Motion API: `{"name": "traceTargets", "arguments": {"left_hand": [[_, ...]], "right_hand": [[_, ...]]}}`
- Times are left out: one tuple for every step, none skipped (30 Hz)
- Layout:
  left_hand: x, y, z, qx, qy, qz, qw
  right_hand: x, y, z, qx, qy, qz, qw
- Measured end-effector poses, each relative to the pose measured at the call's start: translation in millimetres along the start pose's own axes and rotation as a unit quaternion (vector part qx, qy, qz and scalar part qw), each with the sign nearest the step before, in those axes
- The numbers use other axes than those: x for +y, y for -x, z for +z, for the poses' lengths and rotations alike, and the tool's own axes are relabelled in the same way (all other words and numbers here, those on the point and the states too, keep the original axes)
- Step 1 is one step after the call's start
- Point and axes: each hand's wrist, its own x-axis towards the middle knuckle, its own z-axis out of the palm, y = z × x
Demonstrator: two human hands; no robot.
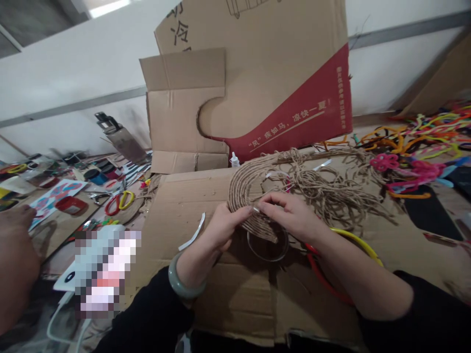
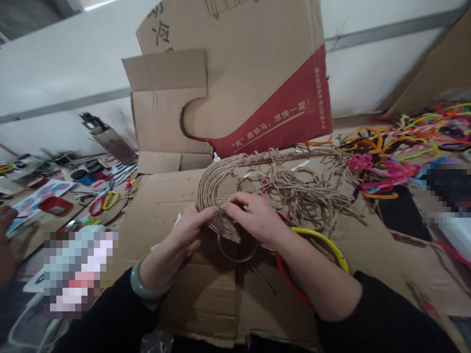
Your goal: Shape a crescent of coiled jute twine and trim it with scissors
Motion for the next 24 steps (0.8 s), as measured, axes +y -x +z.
{"name": "traceTargets", "arguments": {"left_hand": [[-0.4, 1.2, 0.8, -0.012, -0.015, -0.005, 1.000], [-1.0, 2.4, 1.7, -0.023, -0.031, -0.009, 0.999], [-1.7, 3.6, 2.6, -0.033, -0.045, -0.012, 0.998], [-2.5, 4.7, 3.5, -0.044, -0.056, -0.014, 0.997], [-3.2, 5.6, 4.1, -0.053, -0.062, -0.014, 0.997], [-3.8, 6.3, 4.4, -0.062, -0.064, -0.013, 0.996], [-4.2, 6.8, 4.3, -0.067, -0.062, -0.012, 0.996], [-4.5, 7.2, 3.9, -0.070, -0.059, -0.010, 0.996], [-4.6, 7.4, 3.2, -0.072, -0.055, -0.011, 0.996], [-4.7, 7.5, 2.3, -0.073, -0.053, -0.013, 0.996], [-4.8, 7.6, 1.4, -0.076, -0.053, -0.017, 0.996], [-5.0, 7.7, 0.4, -0.080, -0.054, -0.022, 0.995], [-5.2, 7.8, -0.4, -0.085, -0.055, -0.026, 0.995], [-5.5, 7.9, -1.1, -0.091, -0.056, -0.032, 0.994], [-5.8, 7.9, -1.5, -0.095, -0.055, -0.037, 0.993], [-6.1, 7.9, -1.7, -0.097, -0.054, -0.040, 0.993], [-6.2, 7.9, -1.8, -0.098, -0.052, -0.043, 0.993], [-6.1, 7.8, -1.6, -0.098, -0.050, -0.045, 0.993], [-5.7, 7.8, -1.3, -0.095, -0.048, -0.048, 0.993], [-5.2, 7.7, -0.9, -0.092, -0.046, -0.051, 0.993], [-4.6, 7.7, -0.4, -0.089, -0.043, -0.055, 0.994], [-3.9, 7.6, 0.0, -0.086, -0.040, -0.059, 0.994], [-3.4, 7.5, 0.5, -0.084, -0.037, -0.061, 0.994], [-3.0, 7.3, 0.8, -0.084, -0.034, -0.063, 0.994]], "right_hand": [[-0.4, -0.5, 0.1, 0.011, -0.010, 0.005, 1.000], [-0.8, -0.9, 0.7, 0.016, -0.020, 0.011, 1.000], [-1.1, -1.2, 1.7, 0.017, -0.032, 0.020, 0.999], [-1.4, -1.5, 3.2, 0.016, -0.044, 0.030, 0.998], [-1.7, -1.8, 4.9, 0.015, -0.054, 0.039, 0.998], [-2.0, -2.1, 6.5, 0.014, -0.063, 0.045, 0.997], [-2.3, -2.5, 7.9, 0.013, -0.073, 0.050, 0.996], [-2.6, -2.9, 8.8, 0.013, -0.082, 0.051, 0.995], [-2.9, -3.4, 9.3, 0.013, -0.093, 0.050, 0.994], [-3.2, -3.8, 9.2, 0.016, -0.107, 0.047, 0.993], [-3.5, -4.2, 8.6, 0.022, -0.124, 0.046, 0.991], [-3.8, -4.6, 7.6, 0.033, -0.143, 0.047, 0.988], [-3.9, -4.8, 6.5, 0.047, -0.162, 0.054, 0.984], [-3.8, -4.9, 5.3, 0.060, -0.177, 0.063, 0.980], [-3.4, -5.1, 4.4, 0.071, -0.186, 0.074, 0.977], [-2.6, -5.3, 3.7, 0.077, -0.191, 0.082, 0.975], [-1.3, -5.5, 3.3, 0.078, -0.194, 0.088, 0.974], [0.5, -5.9, 3.2, 0.077, -0.198, 0.089, 0.973], [2.8, -6.3, 3.2, 0.075, -0.205, 0.088, 0.972], [5.3, -6.7, 3.3, 0.080, -0.215, 0.086, 0.969], [7.8, -7.1, 3.4, 0.094, -0.227, 0.084, 0.966], [10.1, -7.5, 3.4, 0.114, -0.236, 0.083, 0.961], [12.0, -7.8, 3.3, 0.136, -0.239, 0.083, 0.958], [13.2, -8.2, 3.0, 0.157, -0.237, 0.087, 0.955]]}}
